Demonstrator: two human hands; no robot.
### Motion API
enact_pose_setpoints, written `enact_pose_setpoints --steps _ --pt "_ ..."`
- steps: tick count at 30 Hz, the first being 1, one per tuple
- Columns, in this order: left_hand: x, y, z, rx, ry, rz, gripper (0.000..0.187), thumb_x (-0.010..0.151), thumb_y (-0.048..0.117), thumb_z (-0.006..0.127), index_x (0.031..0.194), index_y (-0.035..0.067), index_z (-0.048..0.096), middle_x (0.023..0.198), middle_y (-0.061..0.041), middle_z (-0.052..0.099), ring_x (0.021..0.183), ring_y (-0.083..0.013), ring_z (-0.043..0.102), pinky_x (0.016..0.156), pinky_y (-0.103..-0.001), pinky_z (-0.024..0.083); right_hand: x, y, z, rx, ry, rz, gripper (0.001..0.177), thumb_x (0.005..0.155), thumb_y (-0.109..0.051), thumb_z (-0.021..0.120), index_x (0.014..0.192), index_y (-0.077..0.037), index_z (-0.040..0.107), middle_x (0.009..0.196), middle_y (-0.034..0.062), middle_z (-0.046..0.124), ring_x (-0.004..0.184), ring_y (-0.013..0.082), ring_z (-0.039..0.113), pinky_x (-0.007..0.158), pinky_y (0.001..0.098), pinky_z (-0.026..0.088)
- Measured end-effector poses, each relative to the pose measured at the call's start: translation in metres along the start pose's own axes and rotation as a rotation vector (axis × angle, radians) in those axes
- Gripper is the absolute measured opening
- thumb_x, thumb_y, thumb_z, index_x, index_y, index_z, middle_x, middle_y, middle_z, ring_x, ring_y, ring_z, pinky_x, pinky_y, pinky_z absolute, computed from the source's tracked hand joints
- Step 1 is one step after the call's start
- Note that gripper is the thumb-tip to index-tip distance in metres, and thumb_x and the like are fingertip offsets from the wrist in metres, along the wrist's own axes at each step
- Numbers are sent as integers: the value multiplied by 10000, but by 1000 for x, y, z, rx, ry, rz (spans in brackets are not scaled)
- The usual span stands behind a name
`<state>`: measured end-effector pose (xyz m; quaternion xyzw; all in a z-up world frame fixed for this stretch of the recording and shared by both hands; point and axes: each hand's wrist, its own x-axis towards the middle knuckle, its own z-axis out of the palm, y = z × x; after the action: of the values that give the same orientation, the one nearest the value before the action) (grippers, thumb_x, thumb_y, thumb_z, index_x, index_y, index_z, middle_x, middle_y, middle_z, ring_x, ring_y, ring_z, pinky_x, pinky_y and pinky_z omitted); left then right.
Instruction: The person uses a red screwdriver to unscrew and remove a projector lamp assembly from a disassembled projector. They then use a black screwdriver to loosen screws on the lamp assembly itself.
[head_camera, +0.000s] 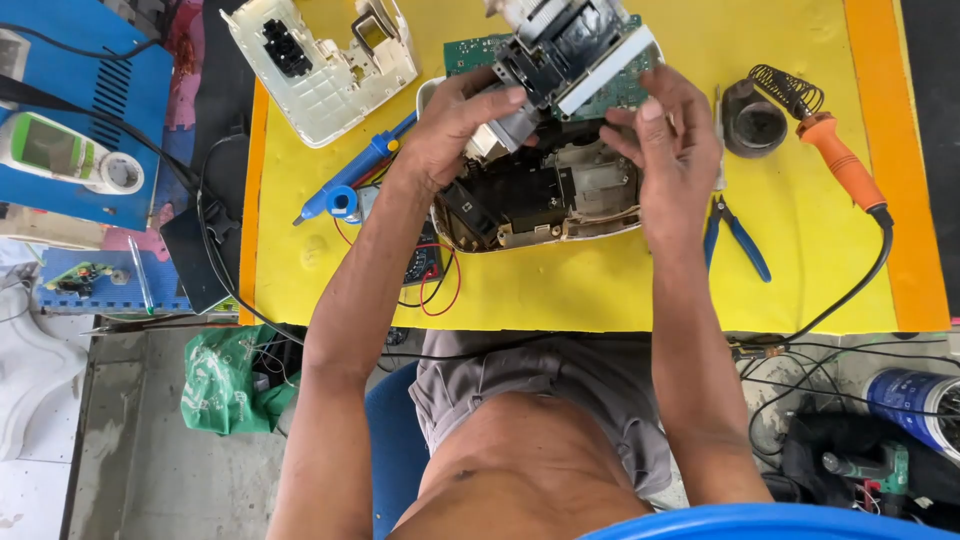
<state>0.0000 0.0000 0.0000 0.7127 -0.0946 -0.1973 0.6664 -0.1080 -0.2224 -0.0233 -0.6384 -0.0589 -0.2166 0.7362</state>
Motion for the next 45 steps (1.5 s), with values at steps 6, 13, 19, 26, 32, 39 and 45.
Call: enact_pose_setpoints --steps 6,13,19,26,32,39,45 --pt "-4 5 -9 -451 -108 112 626 738 269 883 1166 -81 591 1006 -245 756 795 -385 792 787 -478 699 -33 31 22 -424 -47 -174 318 1130 -328 539 1093 -29 640 945 98 669 806 182 648 649 270 532" --pt "-11 13 -10 -322 -88 186 608 767 394 852 1187 10 639 1039 -193 783 860 -315 810 774 -378 678 -23 39 43 -760 -390 -325 104 1038 -120 713 1100 -50 758 1065 115 693 951 301 657 742 421 537" --pt "-10 -4 -9 -516 -75 250 454 848 325 832 1103 -2 649 1012 -230 761 890 -384 791 794 -435 673 14 65 62 -952 -592 -558 127 987 -174 758 1110 -195 782 1110 40 705 931 283 645 619 412 541" --pt "-10 -4 -7 -676 2 146 489 821 423 792 1025 -7 679 923 -204 760 889 -377 786 762 -398 642 37 34 71 -1201 -619 -1211 242 977 -94 727 1161 -251 716 801 -14 641 654 144 593 536 257 515" --pt "2 -14 -22 -735 -23 14 617 794 503 743 1092 -33 679 939 -207 772 901 -325 773 781 -382 629 47 36 75 -1268 -718 -1498 259 1011 -84 628 1219 -173 754 1422 -10 586 719 103 509 575 220 515" --pt "9 -8 -30 -777 25 -77 561 775 438 767 1078 -19 647 909 -202 748 880 -375 778 740 -420 655 54 46 81 -1341 -858 -1537 224 930 -73 675 1123 -173 727 1181 36 613 753 112 639 655 220 612" --pt "5 4 -25 -682 -18 -44 491 773 383 800 1063 14 655 915 -173 747 840 -377 790 741 -425 667 60 47 86 -1314 -823 -1523 169 938 -66 627 961 -197 731 999 -25 634 541 93 563 416 206 454"
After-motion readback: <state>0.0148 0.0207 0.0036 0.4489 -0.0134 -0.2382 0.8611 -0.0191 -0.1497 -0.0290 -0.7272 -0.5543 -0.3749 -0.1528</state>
